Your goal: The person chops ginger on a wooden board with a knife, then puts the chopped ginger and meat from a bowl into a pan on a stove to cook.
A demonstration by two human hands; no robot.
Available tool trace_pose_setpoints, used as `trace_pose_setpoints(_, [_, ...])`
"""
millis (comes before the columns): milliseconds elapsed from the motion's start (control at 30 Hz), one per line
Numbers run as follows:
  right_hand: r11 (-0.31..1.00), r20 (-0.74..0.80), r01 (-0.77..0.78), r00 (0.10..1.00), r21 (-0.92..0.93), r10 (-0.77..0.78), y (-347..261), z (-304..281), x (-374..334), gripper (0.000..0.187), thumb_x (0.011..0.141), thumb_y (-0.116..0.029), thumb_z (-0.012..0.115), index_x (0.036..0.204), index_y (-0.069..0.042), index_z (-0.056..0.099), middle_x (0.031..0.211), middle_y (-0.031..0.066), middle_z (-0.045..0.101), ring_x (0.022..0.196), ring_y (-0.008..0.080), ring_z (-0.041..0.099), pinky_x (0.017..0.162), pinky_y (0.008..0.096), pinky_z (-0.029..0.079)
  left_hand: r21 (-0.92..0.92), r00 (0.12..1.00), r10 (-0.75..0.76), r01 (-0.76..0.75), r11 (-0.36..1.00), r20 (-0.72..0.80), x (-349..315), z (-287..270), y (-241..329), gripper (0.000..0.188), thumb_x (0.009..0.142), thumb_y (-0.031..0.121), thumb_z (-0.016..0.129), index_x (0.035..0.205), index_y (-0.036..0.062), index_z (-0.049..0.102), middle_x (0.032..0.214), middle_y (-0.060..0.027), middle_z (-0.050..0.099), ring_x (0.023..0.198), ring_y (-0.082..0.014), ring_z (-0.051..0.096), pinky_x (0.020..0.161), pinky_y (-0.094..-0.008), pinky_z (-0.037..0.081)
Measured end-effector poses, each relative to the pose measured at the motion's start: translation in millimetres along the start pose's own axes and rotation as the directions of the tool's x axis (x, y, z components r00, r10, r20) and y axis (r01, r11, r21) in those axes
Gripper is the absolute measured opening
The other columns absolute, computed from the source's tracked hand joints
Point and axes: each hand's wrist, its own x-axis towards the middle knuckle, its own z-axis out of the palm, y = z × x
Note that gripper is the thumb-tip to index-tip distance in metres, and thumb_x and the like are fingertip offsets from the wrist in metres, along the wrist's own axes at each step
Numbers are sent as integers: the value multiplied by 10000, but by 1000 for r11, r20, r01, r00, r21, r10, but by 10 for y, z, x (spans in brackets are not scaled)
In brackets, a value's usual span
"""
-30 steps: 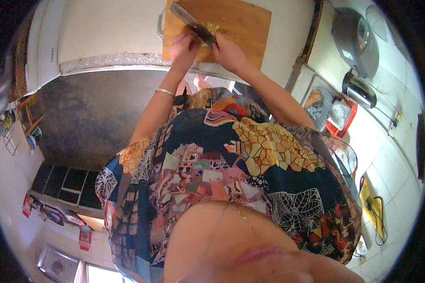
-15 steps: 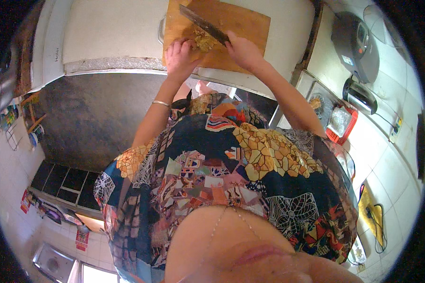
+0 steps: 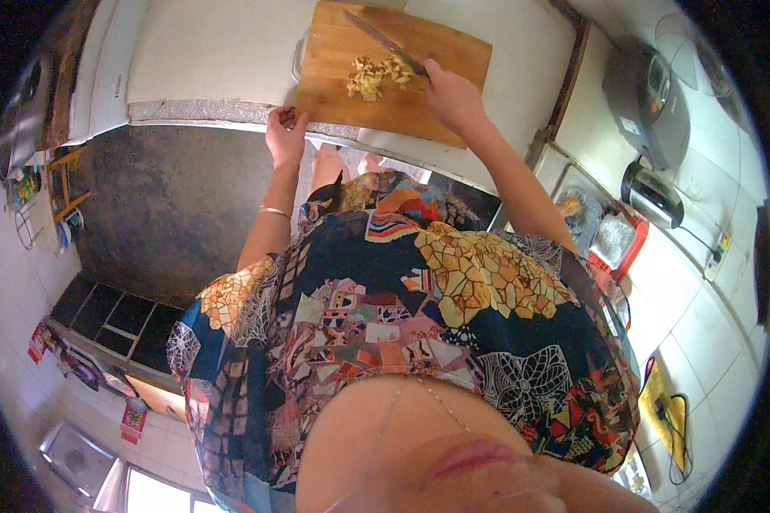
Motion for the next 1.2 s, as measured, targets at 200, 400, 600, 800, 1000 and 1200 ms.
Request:
trace_pose_setpoints(200, [999, -112, -18, 994, 31, 21, 117, 416, -50, 238, 875, -219, 448, 1076, -93, 451, 816, 218, 621, 749, 405, 605, 633, 527, 470, 174, 988, -110, 90, 981, 105, 134, -79, 150, 347, 699, 116, 739, 961, -34, 569, 858, -109, 639, 754, -154, 611, 713, -270, 503])
trace_pose_setpoints(400, [991, 13, 126, 992, 51, -127, -140, 30, -48, 203, 889, -230, 446, 1036, -90, 434, 772, 207, 591, 731, 406, 579, 639, 503, 445, -149, 972, -224, 232, 961, 68, 6, -217, -137, 334, 707, 91, 729, 966, -50, 570, 860, -90, 639, 749, -138, 605, 713, -260, 497])
trace_pose_setpoints(600, [970, 204, 245, 950, -9, -238, -106, 155, -128, 200, 911, -244, 410, 1044, -95, 424, 793, 212, 597, 736, 411, 579, 638, 514, 443, -185, 928, -350, 369, 911, 125, -172, -461, -472, 302, 731, 64, 708, 977, -41, 567, 889, -84, 625, 781, -143, 597, 709, -263, 491])
trace_pose_setpoints(800, [961, 130, 264, 953, 79, -272, -170, 504, -50, 225, 909, -254, 416, 1042, -73, 430, 783, 222, 600, 733, 409, 584, 633, 519, 448, -539, 865, -447, 495, 682, 229, -291, -370, -282, 287, 771, 79, 677, 987, -43, 534, 914, -106, 601, 752, -170, 610, 717, -267, 518])
trace_pose_setpoints(1000, [968, 204, 253, 947, 10, -249, -431, 205, -71, 220, 896, -242, 436, 1022, -63, 431, 755, 217, 601, 707, 397, 586, 609, 523, 443, -386, 906, -399, 422, 820, 143, -288, -213, -111, 308, 774, 117, 684, 972, -58, 526, 895, -122, 610, 767, -194, 624, 641, -317, 538])
trace_pose_setpoints(1200, [971, 124, 238, 965, -35, -232, -330, 331, 97, 214, 906, -239, 421, 1037, -70, 430, 749, 221, 598, 696, 405, 581, 605, 522, 439, 762, 908, -347, 48, 645, 236, 102, -459, 565, 501, 820, 520, 523, 994, 59, 612, 929, -174, 645, 888, -345, 620, 740, -454, 482])
